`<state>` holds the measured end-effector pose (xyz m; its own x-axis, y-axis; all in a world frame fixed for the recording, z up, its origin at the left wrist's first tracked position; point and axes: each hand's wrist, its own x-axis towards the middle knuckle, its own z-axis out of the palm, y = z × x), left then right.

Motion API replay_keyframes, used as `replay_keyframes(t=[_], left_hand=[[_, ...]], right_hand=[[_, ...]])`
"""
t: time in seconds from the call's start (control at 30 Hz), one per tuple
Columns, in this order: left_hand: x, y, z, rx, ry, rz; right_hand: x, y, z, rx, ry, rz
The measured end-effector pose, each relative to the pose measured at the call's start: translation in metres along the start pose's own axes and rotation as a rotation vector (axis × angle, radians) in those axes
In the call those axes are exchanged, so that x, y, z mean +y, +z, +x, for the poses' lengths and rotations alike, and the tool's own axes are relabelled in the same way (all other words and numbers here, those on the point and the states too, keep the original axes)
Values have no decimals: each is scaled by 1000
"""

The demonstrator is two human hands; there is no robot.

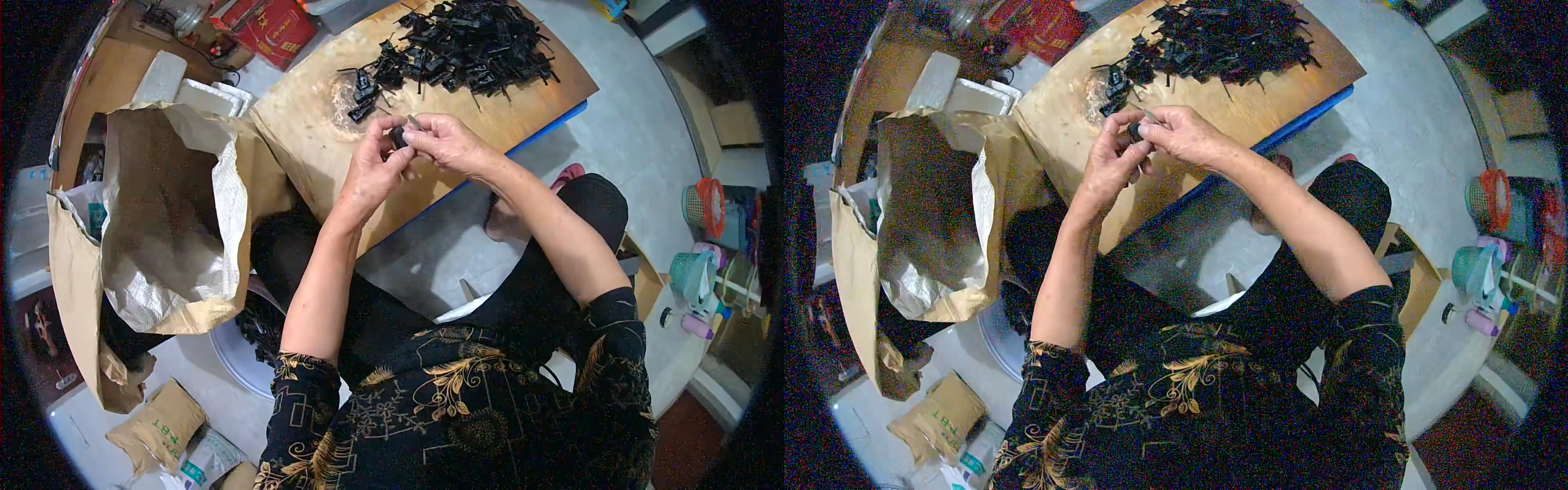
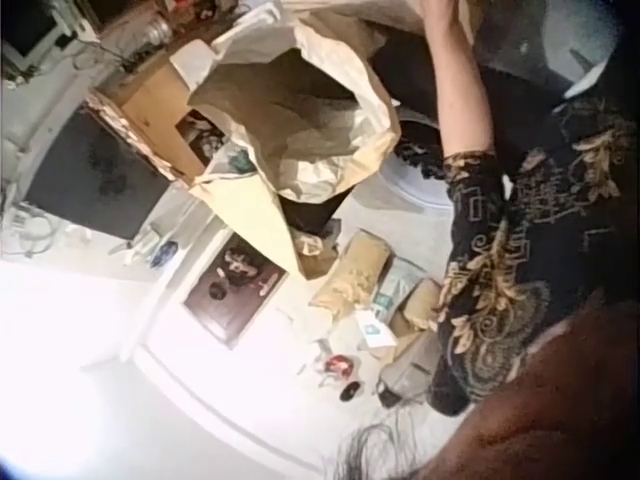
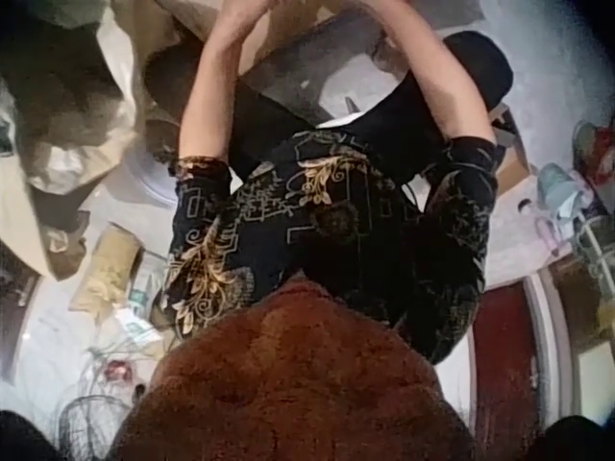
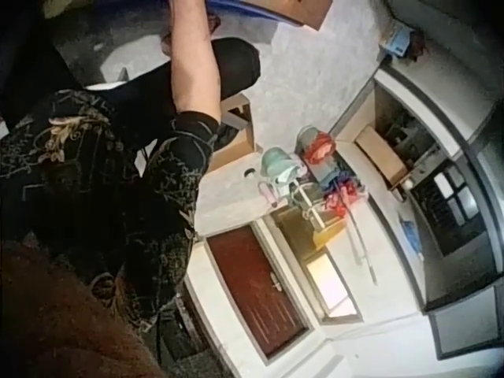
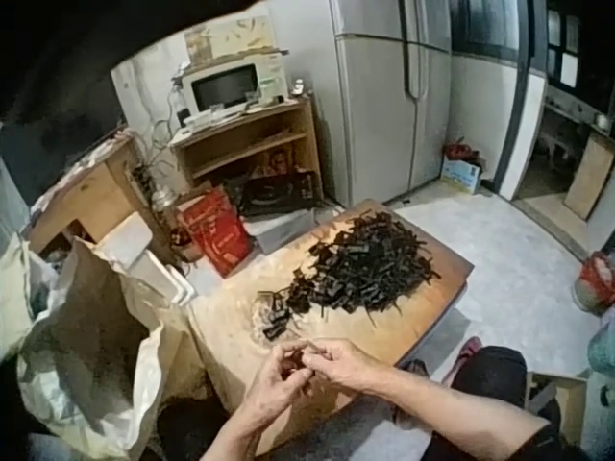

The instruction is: Sorting and inspecting small black plastic components from a pile on a table into a large bag.

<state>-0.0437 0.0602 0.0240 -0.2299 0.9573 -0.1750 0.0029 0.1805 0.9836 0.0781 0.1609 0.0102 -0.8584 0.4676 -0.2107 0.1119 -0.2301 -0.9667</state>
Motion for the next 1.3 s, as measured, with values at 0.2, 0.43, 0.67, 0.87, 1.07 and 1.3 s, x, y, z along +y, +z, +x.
replay_keyframes(t=[0.2,0.43,0.67,0.87,1.07,1.3], left_hand=[[5,-9,1,20,-75,-55],[-4,-19,1,32,-73,-80],[-5,-23,-1,38,-147,-56],[-29,-29,1,275,127,325],[-23,-35,2,363,77,423],[-2,-47,-24,476,141,403]], right_hand=[[-5,6,4,-12,91,-15],[-10,7,7,-97,97,-110],[7,9,19,-160,-43,-315],[16,31,35,-19,-131,-406],[25,43,50,103,-185,-457],[0,29,70,-74,-79,-267]])
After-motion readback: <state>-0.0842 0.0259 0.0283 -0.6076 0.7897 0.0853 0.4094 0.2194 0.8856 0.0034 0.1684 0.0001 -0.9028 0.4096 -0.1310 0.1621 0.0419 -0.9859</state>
